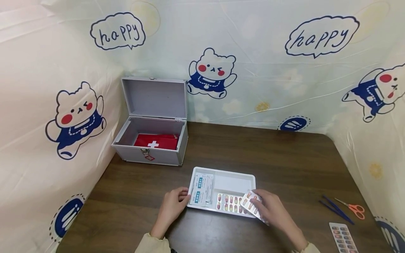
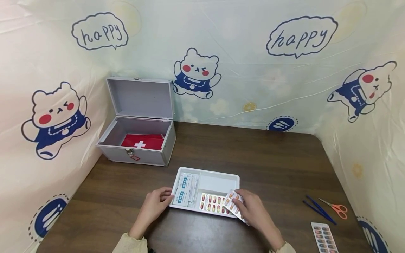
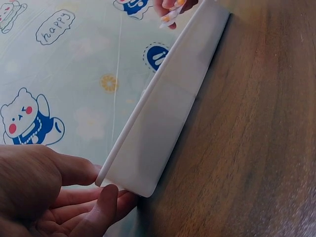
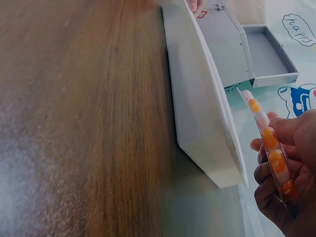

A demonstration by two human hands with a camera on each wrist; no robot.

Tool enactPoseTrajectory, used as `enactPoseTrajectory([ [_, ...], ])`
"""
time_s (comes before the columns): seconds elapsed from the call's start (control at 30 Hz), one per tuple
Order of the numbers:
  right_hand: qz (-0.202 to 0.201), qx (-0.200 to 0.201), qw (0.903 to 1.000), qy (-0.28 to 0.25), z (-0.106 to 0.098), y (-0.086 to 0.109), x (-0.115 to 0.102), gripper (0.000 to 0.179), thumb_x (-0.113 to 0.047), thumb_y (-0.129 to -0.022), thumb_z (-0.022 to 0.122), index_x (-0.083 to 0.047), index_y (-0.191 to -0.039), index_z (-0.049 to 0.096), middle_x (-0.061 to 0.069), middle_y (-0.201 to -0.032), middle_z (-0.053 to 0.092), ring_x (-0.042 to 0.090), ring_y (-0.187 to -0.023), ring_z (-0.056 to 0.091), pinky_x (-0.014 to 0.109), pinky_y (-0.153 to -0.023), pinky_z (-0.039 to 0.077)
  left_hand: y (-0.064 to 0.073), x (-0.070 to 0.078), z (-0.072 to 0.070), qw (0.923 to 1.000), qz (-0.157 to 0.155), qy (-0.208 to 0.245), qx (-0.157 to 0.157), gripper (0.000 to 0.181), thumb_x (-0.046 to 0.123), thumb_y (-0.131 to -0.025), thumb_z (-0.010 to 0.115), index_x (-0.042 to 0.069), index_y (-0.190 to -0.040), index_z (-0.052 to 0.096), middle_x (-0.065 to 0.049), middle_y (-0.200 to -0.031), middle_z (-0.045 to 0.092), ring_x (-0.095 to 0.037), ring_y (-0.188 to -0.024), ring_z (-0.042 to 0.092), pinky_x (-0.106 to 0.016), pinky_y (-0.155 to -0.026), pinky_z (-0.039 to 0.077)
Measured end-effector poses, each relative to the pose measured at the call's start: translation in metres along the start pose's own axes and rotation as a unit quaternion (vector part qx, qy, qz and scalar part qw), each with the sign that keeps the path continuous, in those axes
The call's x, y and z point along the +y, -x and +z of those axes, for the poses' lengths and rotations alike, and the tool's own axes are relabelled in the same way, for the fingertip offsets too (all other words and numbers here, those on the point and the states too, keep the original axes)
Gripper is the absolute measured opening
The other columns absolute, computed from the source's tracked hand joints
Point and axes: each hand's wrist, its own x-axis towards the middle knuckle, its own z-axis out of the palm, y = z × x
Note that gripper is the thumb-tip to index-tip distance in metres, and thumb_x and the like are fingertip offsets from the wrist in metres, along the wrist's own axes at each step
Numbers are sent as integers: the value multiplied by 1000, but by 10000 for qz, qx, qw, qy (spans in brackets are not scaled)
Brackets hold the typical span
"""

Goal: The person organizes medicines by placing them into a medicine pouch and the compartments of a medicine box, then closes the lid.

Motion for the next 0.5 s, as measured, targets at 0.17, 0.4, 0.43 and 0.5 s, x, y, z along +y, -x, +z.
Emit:
enactPoseTrajectory([
  [0.17,38,-99,9999,18,2,-3,-3,25,-12,-85,76,-3,-108,72,3,-96,74,9,-83,66,36,-77,57,0,-1,1,10000,0,18,-3,25,12,-88,73,-1,-109,71,-12,-98,76,-20,-87,74,-38,-79,60],
  [0.4,-255,-102,9992,-287,6,-10,-7,25,-11,-84,76,-2,-107,71,-6,-81,65,-7,-67,49,24,-65,49,0,0,1,10000,-78,3,-43,25,13,-89,73,-1,-110,71,-12,-98,76,-21,-88,74,-38,-79,60],
  [0.43,-302,-90,9991,-296,7,-11,-8,25,-11,-84,76,-3,-107,71,-6,-82,66,-7,-68,50,24,-66,50,0,0,0,9999,-103,8,-47,26,13,-89,73,-1,-110,71,-12,-98,76,-21,-88,74,-39,-79,60],
  [0.5,-365,-55,9989,-276,9,-12,-11,24,-11,-84,77,-4,-106,71,-4,-87,69,-5,-73,53,25,-68,51,-1,1,0,9999,-115,3,-61,26,13,-89,73,-1,-110,71,-12,-99,76,-21,-88,74,-39,-79,60],
])
